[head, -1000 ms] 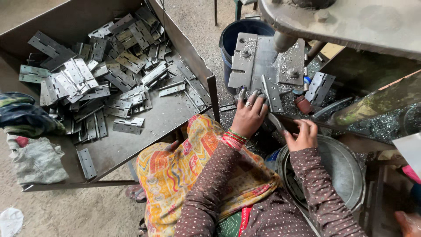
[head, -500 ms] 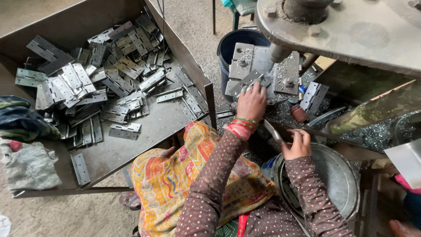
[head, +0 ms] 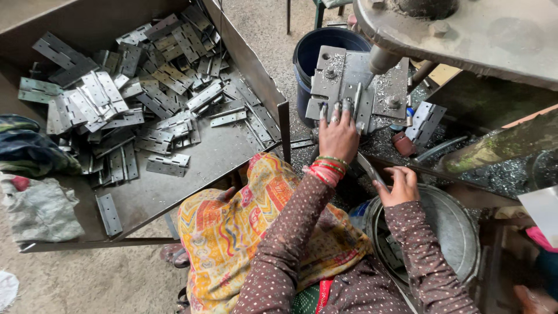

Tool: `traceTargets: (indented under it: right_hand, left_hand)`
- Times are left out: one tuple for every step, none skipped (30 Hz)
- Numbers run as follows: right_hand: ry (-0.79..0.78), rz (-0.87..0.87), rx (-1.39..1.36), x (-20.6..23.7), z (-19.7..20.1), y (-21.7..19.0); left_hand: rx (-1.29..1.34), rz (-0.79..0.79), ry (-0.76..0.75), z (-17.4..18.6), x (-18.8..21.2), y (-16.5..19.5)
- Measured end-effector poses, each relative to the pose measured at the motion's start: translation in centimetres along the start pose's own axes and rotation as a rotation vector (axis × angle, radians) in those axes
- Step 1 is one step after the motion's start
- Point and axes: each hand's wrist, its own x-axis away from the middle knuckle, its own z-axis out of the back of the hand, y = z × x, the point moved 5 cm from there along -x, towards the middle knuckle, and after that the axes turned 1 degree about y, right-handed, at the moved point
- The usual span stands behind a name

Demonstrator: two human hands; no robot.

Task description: The person sits on the floor and repeatedly picks up metal hinge pieces from a bin, places them into a manual punching machine, and operates the lever to punch holes. The finished pieces are dropped back into the bin.

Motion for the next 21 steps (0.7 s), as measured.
traceTargets:
  right_hand:
    - [0.009, 0.016, 0.017, 0.0, 0.0, 0.2]
    - [0.005, 0.036, 0.028, 0.0, -0.2, 0.4]
    - [0.003, 0.056, 0.035, 0.0, -0.6, 0.7]
    - [-0.002, 0.074, 0.042, 0.2, -1.1, 1.1]
    - [-0.003, 0.103, 0.086, 0.3, -1.8, 1.4]
    - [-0.003, 0.131, 0.131, 0.7, -2.7, 1.7]
    - [-0.001, 0.158, 0.177, 1.0, -3.6, 2.1]
    - [-0.137, -0.016, 0.187, 1.5, -5.4, 3.3]
    - [-0.271, -0.190, 0.196, 2.5, -7.3, 4.3]
    - [-0.405, -0.364, 0.204, 3.5, -8.7, 5.4]
    - [-0.311, -0.285, 0.249, 3.5, -8.9, 5.4]
    - [-0.220, -0.203, 0.287, 3.6, -9.0, 5.1]
    - [-0.135, -0.135, 0.319, 3.6, -8.7, 4.6]
    - [-0.270, -0.217, 0.256, 3.8, -9.2, 4.8]
    - [-0.396, -0.286, 0.194, 3.8, -9.5, 5.2]
    - [-0.517, -0.350, 0.131, 3.8, -9.9, 5.7]
    - [-0.491, -0.253, 0.170, 3.0, -9.1, 5.4]
    - [-0.487, -0.180, 0.180, 2.2, -8.5, 4.8]
    - [-0.506, -0.138, 0.186, 1.2, -7.9, 4.4]
    - [-0.545, -0.184, 0.226, 0.4, -7.2, 4.5]
    - [-0.579, -0.237, 0.268, -0.2, -6.4, 4.6]
  left_hand:
    - [0.016, 0.013, 0.023, -0.2, -0.3, -0.1]
    - [0.028, 0.025, 0.049, -0.3, -0.5, -0.2]
    - [0.015, 0.022, 0.044, -0.5, -0.7, -0.3]
    - [0.001, 0.019, 0.035, -0.6, -0.7, -0.3]
    - [-0.012, 0.016, 0.025, -0.7, -0.7, -0.3]
    - [-0.016, 0.019, 0.044, -0.6, -0.7, -0.3]
    - [-0.020, 0.020, 0.065, -0.4, -0.6, -0.3]
    - [-0.024, 0.022, 0.087, -0.3, -0.6, -0.3]
    - [0.009, 0.026, 0.024, -0.5, -0.6, -0.3]
    - [0.043, 0.032, -0.038, -0.8, -0.6, -0.5]
    - [0.074, 0.044, -0.096, -1.1, -0.7, -0.6]
    - [0.038, 0.041, -0.013, -0.7, -0.9, -0.9]
    - [0.001, 0.030, 0.056, -0.3, -1.0, -1.2]
    - [-0.027, 0.016, 0.118, 0.0, -0.8, -1.3]
    - [-0.003, 0.017, 0.072, -0.3, -0.7, -1.5]
    - [0.019, 0.019, 0.032, -0.5, -0.6, -1.8]
    - [0.043, 0.020, -0.010, -0.7, -0.4, -1.9]
    - [0.032, -0.010, 0.011, -0.7, -0.2, -1.8]
    - [0.017, -0.038, 0.035, -0.7, 0.0, -1.5]
    - [0.000, -0.067, 0.054, -0.7, 0.1, -1.2]
    - [0.004, -0.055, 0.023, -1.1, -0.1, -1.1]
